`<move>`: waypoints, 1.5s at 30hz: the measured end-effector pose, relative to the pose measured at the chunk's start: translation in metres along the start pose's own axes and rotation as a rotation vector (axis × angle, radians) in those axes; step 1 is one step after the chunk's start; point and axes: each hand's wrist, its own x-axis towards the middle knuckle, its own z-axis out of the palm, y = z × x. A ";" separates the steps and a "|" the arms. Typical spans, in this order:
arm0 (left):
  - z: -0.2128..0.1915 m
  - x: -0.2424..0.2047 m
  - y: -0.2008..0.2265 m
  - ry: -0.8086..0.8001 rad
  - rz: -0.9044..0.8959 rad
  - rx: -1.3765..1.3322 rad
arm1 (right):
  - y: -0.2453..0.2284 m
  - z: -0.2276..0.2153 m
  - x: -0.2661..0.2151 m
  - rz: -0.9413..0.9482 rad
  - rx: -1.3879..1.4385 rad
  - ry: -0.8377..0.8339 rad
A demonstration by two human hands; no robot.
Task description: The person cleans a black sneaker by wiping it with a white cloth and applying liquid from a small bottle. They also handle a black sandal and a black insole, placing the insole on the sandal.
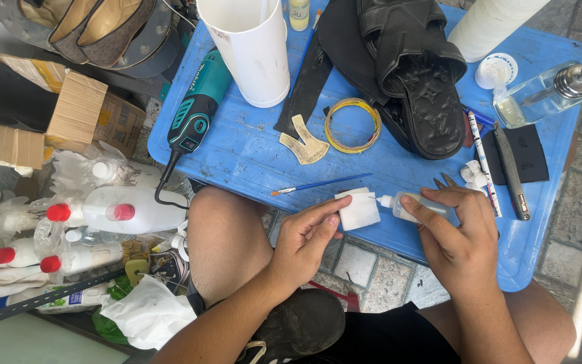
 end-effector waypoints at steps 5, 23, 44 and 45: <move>0.000 0.000 0.000 -0.002 0.006 -0.002 | 0.000 0.004 0.002 0.015 -0.001 -0.009; -0.007 -0.003 0.003 0.059 0.043 0.097 | 0.006 0.026 0.000 0.348 0.139 0.015; -0.010 -0.015 0.009 -0.009 0.120 0.003 | -0.052 0.062 -0.054 0.632 1.356 0.116; -0.012 -0.018 0.009 -0.017 0.144 0.009 | -0.059 0.065 -0.055 0.680 1.436 0.077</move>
